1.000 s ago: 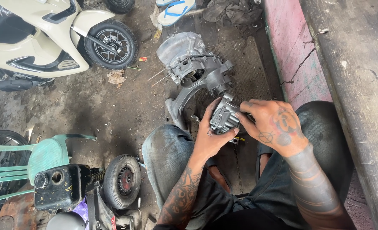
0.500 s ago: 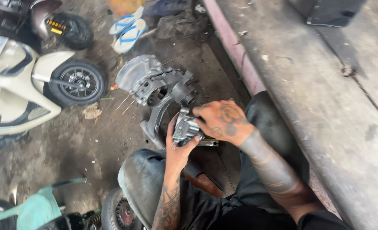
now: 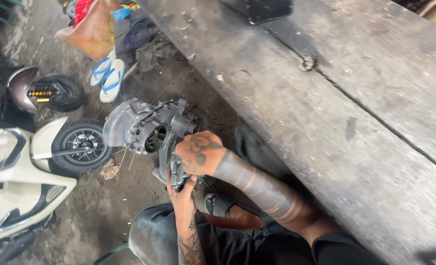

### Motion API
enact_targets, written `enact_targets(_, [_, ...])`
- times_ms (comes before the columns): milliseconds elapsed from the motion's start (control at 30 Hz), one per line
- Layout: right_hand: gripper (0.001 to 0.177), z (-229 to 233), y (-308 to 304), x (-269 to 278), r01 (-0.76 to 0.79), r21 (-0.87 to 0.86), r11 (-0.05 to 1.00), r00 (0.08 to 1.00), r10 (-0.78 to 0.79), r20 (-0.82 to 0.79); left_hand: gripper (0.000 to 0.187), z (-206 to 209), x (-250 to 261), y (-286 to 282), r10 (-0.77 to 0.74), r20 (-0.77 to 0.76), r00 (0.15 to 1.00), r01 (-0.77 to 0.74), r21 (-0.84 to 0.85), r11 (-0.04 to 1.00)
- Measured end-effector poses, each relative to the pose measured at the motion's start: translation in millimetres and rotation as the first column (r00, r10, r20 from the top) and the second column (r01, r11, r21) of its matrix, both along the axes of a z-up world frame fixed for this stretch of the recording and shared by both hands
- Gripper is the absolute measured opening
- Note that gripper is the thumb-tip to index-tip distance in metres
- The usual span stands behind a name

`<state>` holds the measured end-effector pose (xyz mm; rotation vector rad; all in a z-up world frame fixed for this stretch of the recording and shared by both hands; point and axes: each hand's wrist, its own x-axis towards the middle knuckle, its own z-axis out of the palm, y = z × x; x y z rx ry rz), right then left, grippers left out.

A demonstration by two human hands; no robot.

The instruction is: Disassembling and cleaning a motorcycle carburetor using a screwdriver and a small brush

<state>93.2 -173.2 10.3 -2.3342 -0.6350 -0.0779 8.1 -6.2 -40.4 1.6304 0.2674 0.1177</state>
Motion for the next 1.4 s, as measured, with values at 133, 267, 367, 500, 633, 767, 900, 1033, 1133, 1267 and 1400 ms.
enact_targets(133, [0.013, -21, 13, 0, 0.208, 0.133, 0.969, 0.948, -0.233, 0.214, 0.089, 2, -2, -3, 0.090, -0.096, 0.991, -0.093, -0.030, 0.995])
enact_targets(267, [0.013, -18, 11, 1, 0.137, 0.100, 0.985, 0.980, -0.150, 0.134, 0.088, -1, -1, -1, 0.126, -0.096, 0.987, -0.129, -0.027, 0.991])
enact_targets(367, [0.015, -11, 9, -2, 0.117, 0.086, 0.989, 0.985, -0.126, 0.121, 0.087, 1, -2, -2, 0.109, -0.069, 0.992, -0.112, -0.056, 0.992])
enact_targets(500, [0.019, -15, 7, -4, 0.047, 0.080, 0.996, 0.985, -0.060, 0.163, 0.092, 0, -4, 3, 0.097, -0.048, 0.994, -0.100, -0.058, 0.993])
enact_targets(633, [0.021, 2, -8, -8, 0.072, 0.104, 0.992, 0.968, -0.094, 0.231, 0.084, -1, -3, 3, 0.044, 0.010, 0.999, -0.043, -0.009, 0.999])
enact_targets(767, [0.014, -22, -6, -17, 0.010, 0.105, 0.994, 0.995, -0.021, 0.099, 0.090, -13, -3, 7, -0.006, 0.154, 0.988, 0.010, -0.026, 1.000])
enact_targets(900, [0.023, 63, -26, -10, -0.094, -0.154, 0.984, 0.970, 0.056, -0.236, 0.091, 2, 3, -5, -0.070, 0.212, 0.975, 0.081, -0.044, 0.996])
enact_targets(1033, [0.019, 62, -20, -11, -0.064, -0.247, 0.967, 0.972, 0.005, -0.234, 0.091, 12, 1, -11, -0.040, 0.245, 0.969, 0.049, -0.031, 0.998])
enact_targets(1133, [0.024, 78, -17, -23, -0.049, -0.240, 0.970, 0.966, -0.015, -0.257, 0.089, 14, 0, -11, -0.039, 0.228, 0.973, 0.058, -0.078, 0.995])
enact_targets(1267, [0.020, 85, -12, -28, -0.036, -0.209, 0.977, 0.988, 0.003, -0.155, 0.093, 24, -2, -10, -0.041, 0.231, 0.972, 0.072, -0.129, 0.989])
enact_targets(1400, [0.017, 73, -9, -34, -0.023, -0.204, 0.979, 1.000, 0.022, -0.009, 0.092, 21, 0, -9, -0.035, 0.255, 0.966, 0.091, -0.211, 0.973])
